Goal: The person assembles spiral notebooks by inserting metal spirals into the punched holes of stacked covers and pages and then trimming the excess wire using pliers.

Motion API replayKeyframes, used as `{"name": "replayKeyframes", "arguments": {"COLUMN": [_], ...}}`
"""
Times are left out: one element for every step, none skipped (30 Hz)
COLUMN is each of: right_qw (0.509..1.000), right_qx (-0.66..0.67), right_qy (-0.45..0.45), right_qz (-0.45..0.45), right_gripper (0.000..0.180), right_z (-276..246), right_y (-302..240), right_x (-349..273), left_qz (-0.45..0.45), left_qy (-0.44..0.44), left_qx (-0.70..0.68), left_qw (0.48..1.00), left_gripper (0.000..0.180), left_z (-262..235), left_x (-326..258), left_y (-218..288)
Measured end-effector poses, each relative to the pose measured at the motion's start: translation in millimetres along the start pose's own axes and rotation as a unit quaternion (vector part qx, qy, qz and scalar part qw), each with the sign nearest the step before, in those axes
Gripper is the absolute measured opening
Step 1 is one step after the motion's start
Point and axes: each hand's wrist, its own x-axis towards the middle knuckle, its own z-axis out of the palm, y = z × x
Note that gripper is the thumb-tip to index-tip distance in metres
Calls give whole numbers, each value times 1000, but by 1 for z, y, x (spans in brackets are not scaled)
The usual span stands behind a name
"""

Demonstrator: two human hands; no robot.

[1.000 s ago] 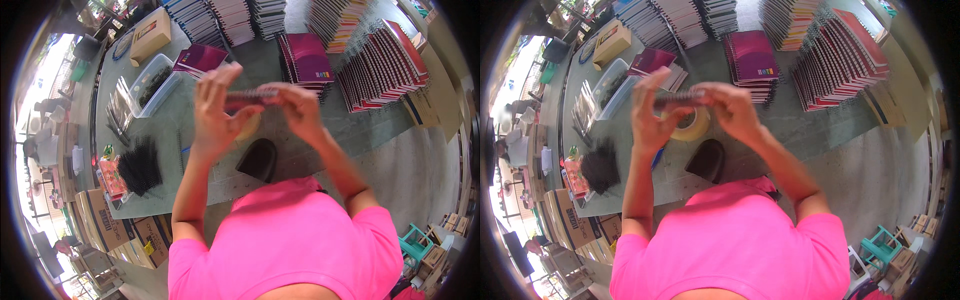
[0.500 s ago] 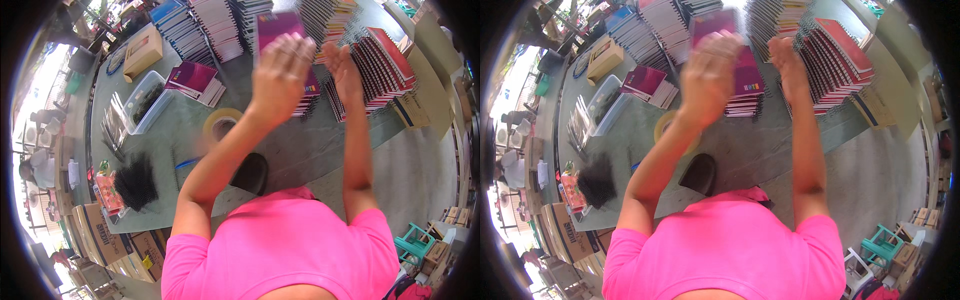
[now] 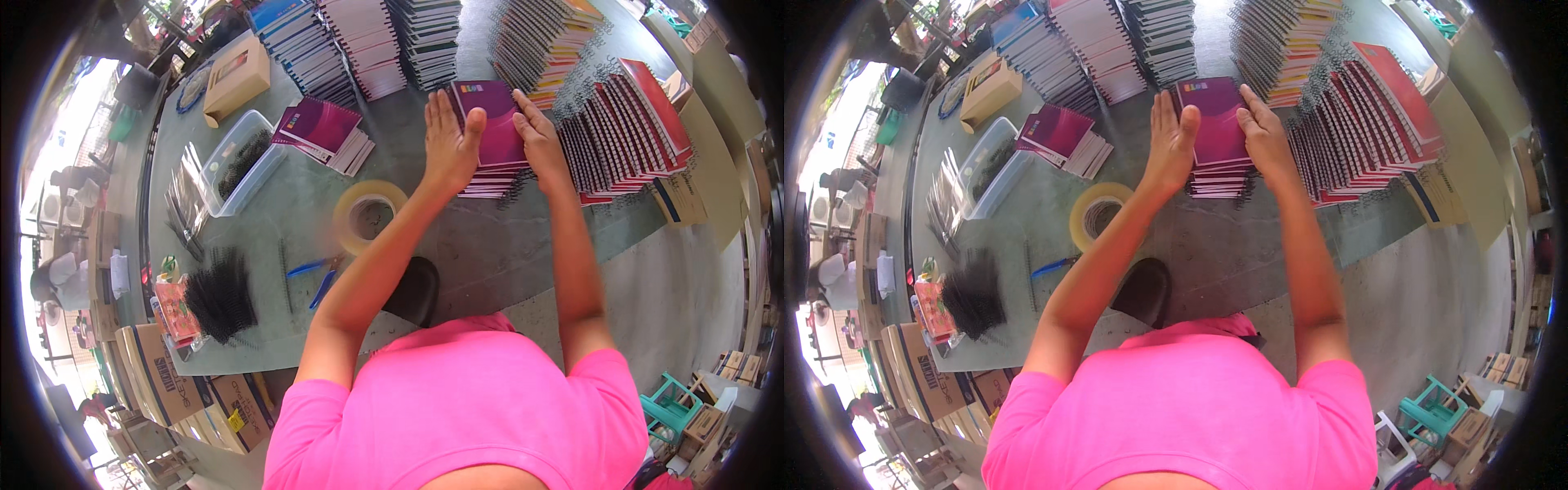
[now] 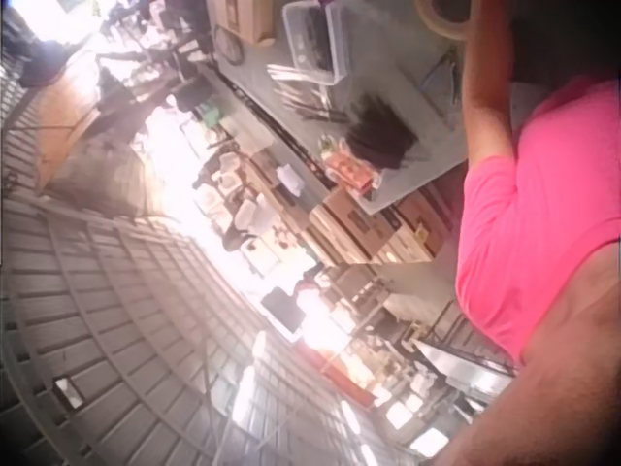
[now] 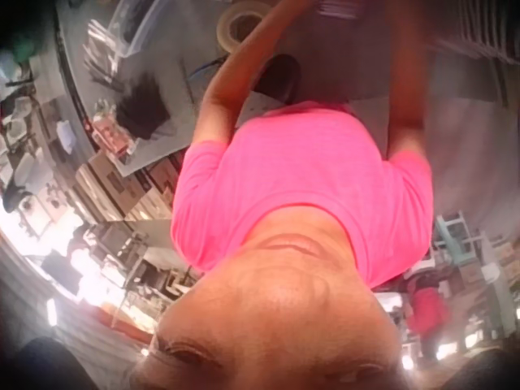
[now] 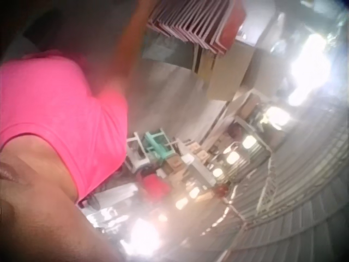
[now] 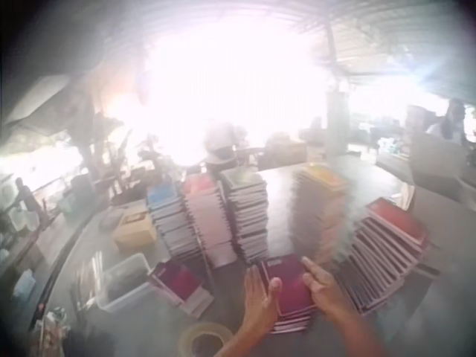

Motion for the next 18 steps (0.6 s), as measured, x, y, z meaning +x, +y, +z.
{"name": "replayKeyframes", "arguments": {"right_qw": [999, 998, 996, 994, 994, 993, 992, 991, 989, 986, 983, 976, 957, 930, 897, 906, 915, 922], "right_qx": [-34, -57, -79, -102, -108, -115, -122, -128, -143, -159, -175, -195, -242, -291, -336, -314, -293, -269], "right_qy": [10, 14, 16, 18, 19, 24, 29, 29, 32, 35, 38, 65, 99, 132, 164, 129, 88, 49], "right_qz": [-15, -18, -23, -28, -23, -16, -9, -23, -25, -30, -37, -72, -128, -183, -237, -253, -264, -275], "right_gripper": [46, 46, 46, 46, 46, 46, 46, 47, 47, 48, 49, 53, 55, 57, 59, 60, 61, 62], "right_z": [4, 5, 2, 2, 2, 2, 1, 1, 2, 3, 4, 6, 7, 9, 11, 11, 16, 26], "right_y": [-1, 1, 5, 7, 6, 5, 4, 3, 2, 1, -1, 0, -2, -9, -18, -29, -51, -65], "right_x": [1, 2, 3, 3, 2, 1, 0, 1, 0, -1, 0, 0, 0, -1, -3, -6, -15, -22], "left_qz": [-6, -2, 5, 10, 15, 62, 93, 123, 116, 108, 89, 69, 49, 70, 92, 112, 123, 135], "left_qy": [-3, -9, -43, -77, -113, -63, 3, 69, 100, 131, 96, 63, 29, 41, 54, 67, 73, 81], "left_qx": [0, -2, 26, 55, 80, 147, 234, 321, 407, 489, 516, 540, 564, 576, 589, 602, 555, 510], "left_qw": [1000, 1000, 999, 996, 990, 985, 968, 937, 901, 856, 847, 836, 824, 813, 801, 788, 819, 846], "left_gripper": [98, 97, 97, 97, 97, 91, 88, 86, 81, 77, 73, 68, 64, 60, 56, 52, 49, 46], "left_z": [4, 3, -5, -15, -25, -38, -55, -75, -93, -108, -119, -128, -133, -135, -136, -139, -140, -144], "left_x": [4, 7, 8, 10, 10, 10, 14, 18, 19, 18, 13, 7, 2, -1, -4, -8, -16, -22], "left_y": [1, 3, 1, -1, -4, -12, -24, -36, -47, -58, -70, -81, -91, -93, -95, -97, -94, -81]}}
